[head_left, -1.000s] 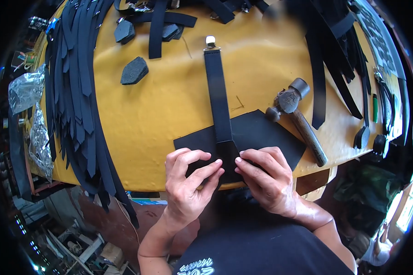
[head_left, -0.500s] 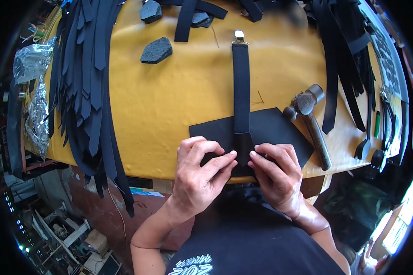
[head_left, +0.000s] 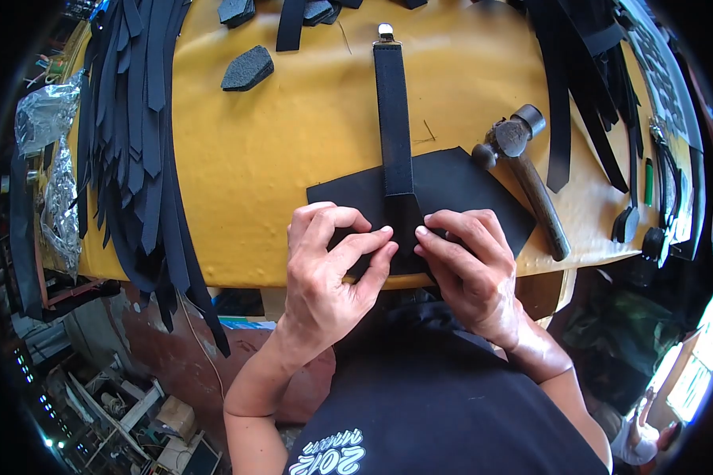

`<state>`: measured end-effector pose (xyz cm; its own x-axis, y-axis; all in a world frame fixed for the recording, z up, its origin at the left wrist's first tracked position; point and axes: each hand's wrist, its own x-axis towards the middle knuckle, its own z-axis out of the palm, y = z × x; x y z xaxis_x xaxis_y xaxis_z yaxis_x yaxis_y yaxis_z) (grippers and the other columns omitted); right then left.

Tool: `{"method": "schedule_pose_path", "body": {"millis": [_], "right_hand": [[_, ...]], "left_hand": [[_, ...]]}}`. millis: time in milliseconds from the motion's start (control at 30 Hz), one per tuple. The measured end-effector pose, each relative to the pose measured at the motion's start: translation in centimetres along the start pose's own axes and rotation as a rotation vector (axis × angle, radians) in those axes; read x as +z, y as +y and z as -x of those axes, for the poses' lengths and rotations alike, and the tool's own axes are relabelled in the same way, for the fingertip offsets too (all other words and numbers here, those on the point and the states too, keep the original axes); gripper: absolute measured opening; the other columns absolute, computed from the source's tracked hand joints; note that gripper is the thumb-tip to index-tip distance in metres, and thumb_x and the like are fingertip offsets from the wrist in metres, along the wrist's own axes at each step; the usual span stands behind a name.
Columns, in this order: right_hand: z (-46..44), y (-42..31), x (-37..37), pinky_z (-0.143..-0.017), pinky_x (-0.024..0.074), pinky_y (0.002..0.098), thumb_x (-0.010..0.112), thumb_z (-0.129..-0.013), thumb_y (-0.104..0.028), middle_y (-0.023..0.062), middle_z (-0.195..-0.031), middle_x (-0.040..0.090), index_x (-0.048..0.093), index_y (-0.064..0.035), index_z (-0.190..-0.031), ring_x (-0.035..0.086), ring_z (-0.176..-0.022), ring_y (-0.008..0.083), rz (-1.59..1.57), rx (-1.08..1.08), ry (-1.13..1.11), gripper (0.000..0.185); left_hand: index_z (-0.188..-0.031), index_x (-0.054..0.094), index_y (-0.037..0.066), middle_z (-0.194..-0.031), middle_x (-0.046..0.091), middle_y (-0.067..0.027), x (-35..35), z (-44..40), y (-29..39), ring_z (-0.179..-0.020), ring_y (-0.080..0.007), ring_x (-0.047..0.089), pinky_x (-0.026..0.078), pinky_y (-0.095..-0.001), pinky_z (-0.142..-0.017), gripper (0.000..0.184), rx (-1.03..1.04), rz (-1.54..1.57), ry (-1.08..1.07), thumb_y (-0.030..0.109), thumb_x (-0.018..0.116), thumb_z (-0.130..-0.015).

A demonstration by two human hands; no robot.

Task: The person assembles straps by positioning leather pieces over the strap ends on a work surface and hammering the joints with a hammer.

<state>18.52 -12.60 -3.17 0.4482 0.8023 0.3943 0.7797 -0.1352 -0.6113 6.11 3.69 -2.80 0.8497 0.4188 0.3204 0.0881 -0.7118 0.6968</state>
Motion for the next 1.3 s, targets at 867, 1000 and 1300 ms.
{"method": "schedule_pose_path", "body": {"millis": [867, 1000, 1300], "right_hand": [[0.00, 0.10, 0.24, -0.075, 0.0528, 0.0357, 0.076, -0.071, 0.006, 0.0122, -0.134, 0.067, 0.069, 0.0005, -0.102, 0.058, -0.087, 0.0280, 0.040, -0.027, -0.024, 0.032], [0.11, 0.04, 0.14, -0.077, 0.0526, 0.0353, 0.076, -0.071, 0.005, 0.0120, -0.135, 0.066, 0.069, 0.0008, -0.104, 0.058, -0.087, 0.0279, 0.041, -0.029, -0.030, 0.034], [-0.14, -0.28, -0.60, -0.082, 0.0518, 0.0361, 0.071, -0.069, -0.002, 0.0136, -0.140, 0.062, 0.067, 0.0021, -0.108, 0.057, -0.094, 0.0294, 0.057, 0.006, -0.167, 0.039]], "left_hand": [[-0.103, 0.075, 0.004, -0.123, 0.071, -0.0041, -0.20, -0.70, -0.23, -0.108, -0.0250, 0.061, 0.044, -0.0406, -0.093, 0.023, 0.210, -0.183, -0.103, 0.014, 0.080, -0.083], [-0.109, 0.075, 0.006, -0.123, 0.070, -0.0024, -0.29, -0.70, -0.14, -0.109, -0.0241, 0.060, 0.042, -0.0398, -0.094, 0.028, 0.245, -0.245, -0.101, 0.015, 0.080, -0.083], [-0.112, 0.075, 0.009, -0.129, 0.071, -0.0032, -0.03, -0.24, 0.26, -0.109, -0.0266, 0.059, 0.039, -0.0402, -0.097, 0.028, 0.203, -0.341, -0.119, 0.017, 0.079, -0.085]]}}
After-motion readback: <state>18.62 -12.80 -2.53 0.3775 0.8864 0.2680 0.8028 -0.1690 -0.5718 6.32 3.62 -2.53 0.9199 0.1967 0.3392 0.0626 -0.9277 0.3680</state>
